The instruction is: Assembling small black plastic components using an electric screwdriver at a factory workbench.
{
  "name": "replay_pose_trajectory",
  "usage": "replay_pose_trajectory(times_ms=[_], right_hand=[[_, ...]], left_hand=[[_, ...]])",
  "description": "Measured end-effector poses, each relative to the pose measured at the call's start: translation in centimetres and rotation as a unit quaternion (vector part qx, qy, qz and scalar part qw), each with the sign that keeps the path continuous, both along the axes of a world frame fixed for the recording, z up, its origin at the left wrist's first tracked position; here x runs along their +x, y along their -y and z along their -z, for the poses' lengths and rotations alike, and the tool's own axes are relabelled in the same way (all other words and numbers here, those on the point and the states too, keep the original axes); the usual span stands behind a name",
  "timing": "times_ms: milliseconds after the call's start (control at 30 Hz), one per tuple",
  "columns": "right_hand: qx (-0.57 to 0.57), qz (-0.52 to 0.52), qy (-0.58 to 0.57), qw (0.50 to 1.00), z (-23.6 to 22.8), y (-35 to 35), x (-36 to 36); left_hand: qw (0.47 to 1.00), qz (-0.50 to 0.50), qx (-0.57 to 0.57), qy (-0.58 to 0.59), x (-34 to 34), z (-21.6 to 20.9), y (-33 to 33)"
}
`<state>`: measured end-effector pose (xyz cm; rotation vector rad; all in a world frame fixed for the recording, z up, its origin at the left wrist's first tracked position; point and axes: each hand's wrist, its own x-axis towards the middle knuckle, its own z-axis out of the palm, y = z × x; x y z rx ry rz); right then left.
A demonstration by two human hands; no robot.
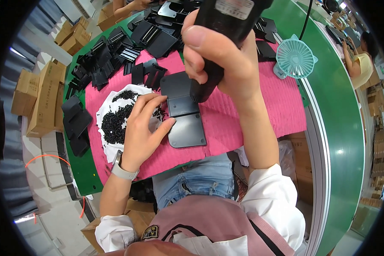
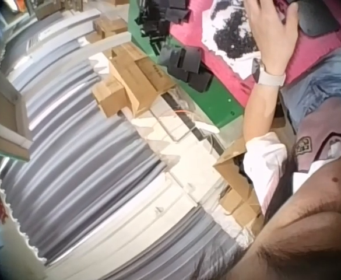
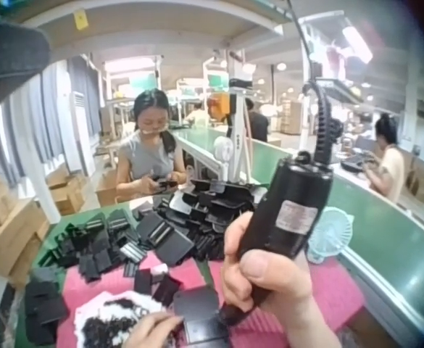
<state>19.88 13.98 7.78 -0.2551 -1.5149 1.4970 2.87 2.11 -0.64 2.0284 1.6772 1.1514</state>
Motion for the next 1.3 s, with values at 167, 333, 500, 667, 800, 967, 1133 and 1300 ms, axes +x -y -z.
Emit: replay_pose_trajectory(times_ms=[167, 333, 500, 667, 800, 967, 1133, 1300], right_hand=[[0.049, -0.009, 0.065, 0.997, -0.3, 0.8, -0.5], [0.041, -0.009, 0.055, 0.998, -0.2, 0.6, -0.5], [0.026, -0.027, 0.060, 0.998, 0.2, 0.4, -0.5], [0.022, -0.034, 0.059, 0.997, 0.2, 0.2, -0.6], [0.036, -0.052, 0.055, 0.997, 0.1, 0.7, -0.5], [0.021, -0.059, 0.049, 0.997, 0.2, 1.4, -0.6], [-0.014, -0.016, -0.046, 0.999, -1.2, 1.2, 3.2], [-0.065, 0.166, 0.141, 0.974, 3.2, -2.4, 4.7]], left_hand=[[1.000, -0.002, 0.003, 0.003, 0.2, 0.0, 0.0], [1.000, -0.001, 0.000, 0.003, 0.3, -0.1, 0.1], [1.000, -0.013, -0.012, -0.008, 0.4, -0.1, -0.1], [1.000, -0.011, -0.011, -0.003, 0.3, -0.3, -0.1], [1.000, 0.002, 0.006, -0.006, 0.4, -0.3, -0.1], [0.998, 0.017, 0.030, -0.052, 0.1, -0.4, -0.4], [0.989, -0.032, 0.039, -0.140, 1.5, -2.2, -1.4], [0.931, -0.100, -0.058, -0.346, 5.9, -2.9, -2.0]])
